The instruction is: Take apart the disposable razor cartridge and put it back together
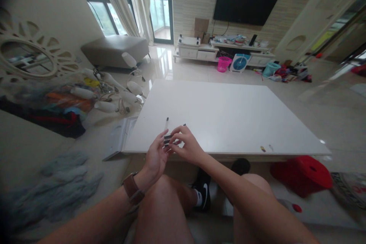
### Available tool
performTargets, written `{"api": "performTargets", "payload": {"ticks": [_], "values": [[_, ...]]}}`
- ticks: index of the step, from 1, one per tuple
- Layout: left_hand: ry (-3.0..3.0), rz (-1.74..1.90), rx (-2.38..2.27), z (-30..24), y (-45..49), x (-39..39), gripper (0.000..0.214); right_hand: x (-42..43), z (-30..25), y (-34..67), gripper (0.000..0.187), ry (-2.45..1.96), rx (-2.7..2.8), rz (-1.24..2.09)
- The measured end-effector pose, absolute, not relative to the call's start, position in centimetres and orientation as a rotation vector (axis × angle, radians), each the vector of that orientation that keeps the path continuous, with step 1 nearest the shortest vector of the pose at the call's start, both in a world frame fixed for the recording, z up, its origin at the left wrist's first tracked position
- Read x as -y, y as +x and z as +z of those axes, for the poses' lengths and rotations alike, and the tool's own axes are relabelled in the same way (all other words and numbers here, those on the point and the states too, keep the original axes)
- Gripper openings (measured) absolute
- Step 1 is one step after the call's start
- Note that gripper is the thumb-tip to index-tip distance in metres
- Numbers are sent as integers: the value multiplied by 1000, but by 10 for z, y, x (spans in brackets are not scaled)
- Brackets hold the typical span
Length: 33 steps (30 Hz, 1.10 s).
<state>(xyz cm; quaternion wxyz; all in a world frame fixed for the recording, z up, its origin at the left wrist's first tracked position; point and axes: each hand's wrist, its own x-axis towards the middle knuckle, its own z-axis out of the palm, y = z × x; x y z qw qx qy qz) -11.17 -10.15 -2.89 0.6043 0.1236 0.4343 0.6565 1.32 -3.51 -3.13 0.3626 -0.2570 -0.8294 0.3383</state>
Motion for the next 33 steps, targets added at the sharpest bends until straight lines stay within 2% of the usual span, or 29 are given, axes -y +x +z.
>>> {"api": "performTargets", "payload": {"ticks": [5,10,19,33], "values": [[288,1521,-1049,-28,-111,101,61,34,-31,15,17,-692,2050,946],[277,1524,-1050,-29,-111,100,67,32,-30,17,10,-704,2048,955],[263,1514,-1065,-29,-110,100,62,32,-35,18,10,-561,2275,743],[299,1458,-1104,-31,-109,101,70,25,-23,24,13,-699,2097,798]]}}
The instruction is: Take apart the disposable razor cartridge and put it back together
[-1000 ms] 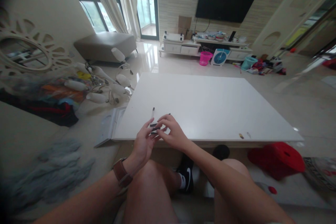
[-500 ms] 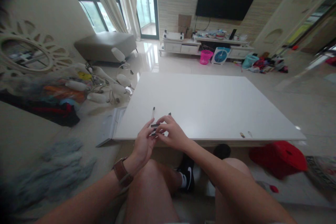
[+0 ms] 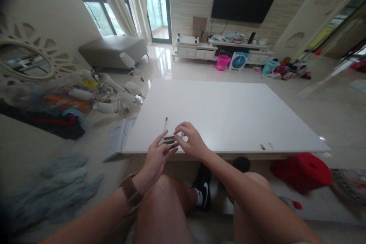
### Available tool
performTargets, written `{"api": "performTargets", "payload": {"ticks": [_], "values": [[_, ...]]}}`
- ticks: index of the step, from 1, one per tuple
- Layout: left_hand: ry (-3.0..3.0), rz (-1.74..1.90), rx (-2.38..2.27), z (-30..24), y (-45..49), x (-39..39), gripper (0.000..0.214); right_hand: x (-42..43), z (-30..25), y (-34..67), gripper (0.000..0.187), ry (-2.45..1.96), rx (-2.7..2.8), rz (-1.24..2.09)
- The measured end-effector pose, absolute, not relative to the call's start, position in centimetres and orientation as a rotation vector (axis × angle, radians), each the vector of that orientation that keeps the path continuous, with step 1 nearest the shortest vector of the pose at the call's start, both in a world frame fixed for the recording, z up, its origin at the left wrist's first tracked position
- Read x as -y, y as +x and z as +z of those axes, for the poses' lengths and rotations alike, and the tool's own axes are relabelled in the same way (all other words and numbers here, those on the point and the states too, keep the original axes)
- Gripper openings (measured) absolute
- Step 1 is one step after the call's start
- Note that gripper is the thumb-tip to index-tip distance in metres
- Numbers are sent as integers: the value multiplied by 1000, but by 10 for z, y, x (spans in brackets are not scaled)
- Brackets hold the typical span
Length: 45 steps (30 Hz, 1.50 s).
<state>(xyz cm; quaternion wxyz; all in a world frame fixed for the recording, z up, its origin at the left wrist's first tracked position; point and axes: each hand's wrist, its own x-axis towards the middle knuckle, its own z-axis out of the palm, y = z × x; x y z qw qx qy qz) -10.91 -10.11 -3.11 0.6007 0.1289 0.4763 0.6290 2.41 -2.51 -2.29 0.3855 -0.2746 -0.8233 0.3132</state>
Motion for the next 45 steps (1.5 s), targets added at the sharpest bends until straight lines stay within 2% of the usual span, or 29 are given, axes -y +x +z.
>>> {"api": "performTargets", "payload": {"ticks": [23,28,35,45], "values": [[323,1433,-1116,-35,-108,100,59,19,-27,28,16,-638,2262,769],[289,1465,-1131,-34,-109,100,51,21,-27,27,11,-621,2280,799],[347,1490,-1156,-37,-110,101,23,24,-24,30,11,-622,2261,810],[406,1464,-1164,-41,-110,100,23,22,-27,30,11,-639,2279,792]]}}
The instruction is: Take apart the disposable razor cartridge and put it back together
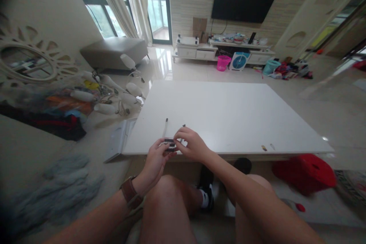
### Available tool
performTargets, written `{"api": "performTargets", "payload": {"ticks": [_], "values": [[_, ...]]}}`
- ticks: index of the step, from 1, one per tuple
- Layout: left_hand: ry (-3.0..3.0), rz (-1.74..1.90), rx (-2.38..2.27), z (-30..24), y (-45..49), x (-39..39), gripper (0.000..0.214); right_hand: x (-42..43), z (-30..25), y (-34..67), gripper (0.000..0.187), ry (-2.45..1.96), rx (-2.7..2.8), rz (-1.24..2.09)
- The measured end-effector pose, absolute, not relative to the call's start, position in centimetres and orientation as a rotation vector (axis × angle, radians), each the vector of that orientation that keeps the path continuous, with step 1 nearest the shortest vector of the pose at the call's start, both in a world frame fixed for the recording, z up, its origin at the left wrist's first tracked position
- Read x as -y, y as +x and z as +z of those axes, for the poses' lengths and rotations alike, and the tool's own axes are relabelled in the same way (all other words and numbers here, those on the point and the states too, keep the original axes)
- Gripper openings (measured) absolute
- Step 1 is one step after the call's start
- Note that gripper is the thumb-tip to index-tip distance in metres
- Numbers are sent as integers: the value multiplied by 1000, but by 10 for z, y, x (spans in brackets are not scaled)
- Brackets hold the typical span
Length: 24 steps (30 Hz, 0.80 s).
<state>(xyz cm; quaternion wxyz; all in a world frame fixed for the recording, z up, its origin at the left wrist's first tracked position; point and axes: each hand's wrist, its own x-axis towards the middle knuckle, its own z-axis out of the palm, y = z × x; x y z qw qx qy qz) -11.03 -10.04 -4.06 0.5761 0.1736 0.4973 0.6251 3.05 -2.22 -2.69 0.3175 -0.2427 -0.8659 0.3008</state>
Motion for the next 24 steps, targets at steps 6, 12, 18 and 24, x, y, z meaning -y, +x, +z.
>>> {"api": "performTargets", "payload": {"ticks": [6,12,18,24], "values": [[346,1485,-1116,-38,-111,101,28,22,-27,32,17,-557,2336,804],[298,1472,-1085,-38,-111,101,37,21,-33,28,25,-548,2365,796],[289,1464,-1071,-39,-112,101,36,24,-37,25,39,-571,2348,813],[221,1406,-1075,-38,-113,102,32,28,-35,25,44,-600,2347,880]]}}
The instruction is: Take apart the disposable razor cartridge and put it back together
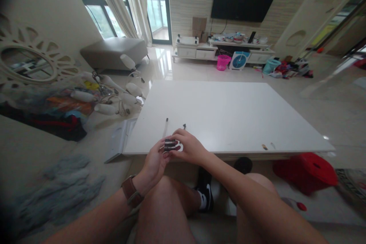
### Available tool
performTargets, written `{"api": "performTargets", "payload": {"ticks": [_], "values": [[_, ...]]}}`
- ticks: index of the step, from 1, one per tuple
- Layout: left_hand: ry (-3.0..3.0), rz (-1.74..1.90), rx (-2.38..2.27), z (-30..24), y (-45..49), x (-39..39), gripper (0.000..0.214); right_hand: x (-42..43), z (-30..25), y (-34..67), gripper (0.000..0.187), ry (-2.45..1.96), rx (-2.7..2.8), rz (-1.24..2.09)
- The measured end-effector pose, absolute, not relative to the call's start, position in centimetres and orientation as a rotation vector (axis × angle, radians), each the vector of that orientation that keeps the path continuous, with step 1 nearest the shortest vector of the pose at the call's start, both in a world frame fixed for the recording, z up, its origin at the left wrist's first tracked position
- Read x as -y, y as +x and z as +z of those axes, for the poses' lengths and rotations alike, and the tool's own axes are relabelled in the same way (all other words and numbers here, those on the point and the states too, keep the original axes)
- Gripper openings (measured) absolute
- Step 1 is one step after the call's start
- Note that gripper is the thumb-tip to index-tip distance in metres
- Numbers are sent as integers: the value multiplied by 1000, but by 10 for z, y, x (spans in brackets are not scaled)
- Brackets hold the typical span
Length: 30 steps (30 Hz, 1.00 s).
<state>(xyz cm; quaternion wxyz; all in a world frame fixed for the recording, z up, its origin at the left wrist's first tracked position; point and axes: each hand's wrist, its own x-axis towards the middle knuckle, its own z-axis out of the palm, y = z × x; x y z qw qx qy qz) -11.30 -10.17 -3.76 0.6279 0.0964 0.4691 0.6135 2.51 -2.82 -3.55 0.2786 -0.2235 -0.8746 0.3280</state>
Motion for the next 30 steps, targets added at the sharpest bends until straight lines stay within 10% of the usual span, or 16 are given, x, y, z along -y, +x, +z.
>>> {"api": "performTargets", "payload": {"ticks": [30], "values": [[60,1337,-1122,-36,-111,105,24,32,-35,24,45,-699,2354,972]]}}
